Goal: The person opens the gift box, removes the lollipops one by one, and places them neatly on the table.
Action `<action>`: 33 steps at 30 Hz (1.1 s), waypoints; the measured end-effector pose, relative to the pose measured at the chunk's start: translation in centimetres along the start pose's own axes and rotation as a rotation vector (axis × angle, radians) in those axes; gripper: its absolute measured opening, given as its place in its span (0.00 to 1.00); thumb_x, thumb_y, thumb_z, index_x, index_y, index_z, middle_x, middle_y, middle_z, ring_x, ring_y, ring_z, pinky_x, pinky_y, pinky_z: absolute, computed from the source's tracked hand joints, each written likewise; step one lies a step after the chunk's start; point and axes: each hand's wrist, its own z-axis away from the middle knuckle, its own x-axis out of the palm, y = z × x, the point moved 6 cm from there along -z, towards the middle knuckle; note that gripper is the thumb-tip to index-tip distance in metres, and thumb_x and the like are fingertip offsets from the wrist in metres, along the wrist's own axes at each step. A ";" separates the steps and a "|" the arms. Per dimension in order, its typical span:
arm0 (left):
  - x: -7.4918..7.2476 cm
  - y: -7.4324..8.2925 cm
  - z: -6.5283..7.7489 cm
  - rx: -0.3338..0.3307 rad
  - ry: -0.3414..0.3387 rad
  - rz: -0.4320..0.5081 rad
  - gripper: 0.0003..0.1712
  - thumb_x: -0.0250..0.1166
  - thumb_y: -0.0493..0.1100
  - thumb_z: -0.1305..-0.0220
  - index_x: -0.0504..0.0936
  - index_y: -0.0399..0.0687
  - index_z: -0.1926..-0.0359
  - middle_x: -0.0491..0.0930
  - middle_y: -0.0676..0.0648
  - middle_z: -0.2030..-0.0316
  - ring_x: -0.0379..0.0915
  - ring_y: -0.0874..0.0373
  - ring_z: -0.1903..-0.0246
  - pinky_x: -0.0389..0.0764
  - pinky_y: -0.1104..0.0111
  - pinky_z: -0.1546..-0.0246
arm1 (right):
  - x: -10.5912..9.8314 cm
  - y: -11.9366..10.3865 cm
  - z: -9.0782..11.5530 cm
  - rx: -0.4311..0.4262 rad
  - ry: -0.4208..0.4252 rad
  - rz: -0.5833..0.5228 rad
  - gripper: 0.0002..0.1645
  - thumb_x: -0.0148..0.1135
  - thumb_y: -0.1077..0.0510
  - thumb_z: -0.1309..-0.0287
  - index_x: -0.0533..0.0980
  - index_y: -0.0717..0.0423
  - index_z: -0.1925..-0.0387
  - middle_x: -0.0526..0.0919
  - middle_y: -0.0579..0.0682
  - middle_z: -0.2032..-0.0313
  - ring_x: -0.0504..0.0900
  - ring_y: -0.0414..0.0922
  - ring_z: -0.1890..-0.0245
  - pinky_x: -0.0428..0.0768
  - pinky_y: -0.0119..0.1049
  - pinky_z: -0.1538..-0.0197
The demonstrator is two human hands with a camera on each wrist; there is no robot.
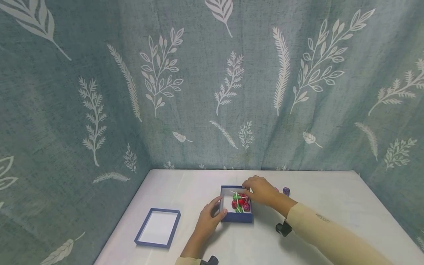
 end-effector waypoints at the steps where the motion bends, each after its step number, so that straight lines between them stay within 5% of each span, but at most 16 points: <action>1: 0.0 0.0 0.0 0.002 0.001 -0.002 0.32 0.62 0.62 0.36 0.70 0.63 0.33 0.75 0.45 0.40 0.64 0.42 0.36 0.58 0.37 0.37 | 0.2 -0.5 -0.3 -0.006 -0.002 0.000 0.10 0.65 0.52 0.38 0.83 0.51 0.59 0.83 0.41 0.66 0.78 0.44 0.62 0.77 0.48 0.54; 10: -0.1 0.1 0.1 0.013 0.010 -0.016 0.33 0.62 0.63 0.36 0.70 0.63 0.33 0.76 0.45 0.41 0.65 0.42 0.37 0.58 0.37 0.38 | 2.1 -3.0 -1.2 -0.066 -0.018 -0.022 0.11 0.66 0.54 0.40 0.84 0.53 0.57 0.85 0.43 0.67 0.79 0.43 0.63 0.78 0.46 0.55; 23: -0.3 0.0 0.2 0.030 0.015 -0.008 0.32 0.62 0.61 0.36 0.70 0.62 0.33 0.77 0.46 0.41 0.66 0.42 0.38 0.58 0.37 0.38 | 4.8 -3.9 -1.9 -0.022 -0.136 -0.017 0.11 0.70 0.53 0.45 0.84 0.51 0.60 0.82 0.36 0.74 0.79 0.40 0.68 0.78 0.49 0.52; 33: -0.3 0.0 0.2 0.038 0.018 -0.013 0.32 0.62 0.61 0.36 0.70 0.61 0.33 0.77 0.46 0.42 0.66 0.43 0.38 0.59 0.37 0.38 | 5.1 -4.0 -2.1 -0.090 -0.099 0.039 0.07 0.71 0.54 0.46 0.85 0.50 0.65 0.82 0.37 0.74 0.79 0.41 0.69 0.77 0.46 0.59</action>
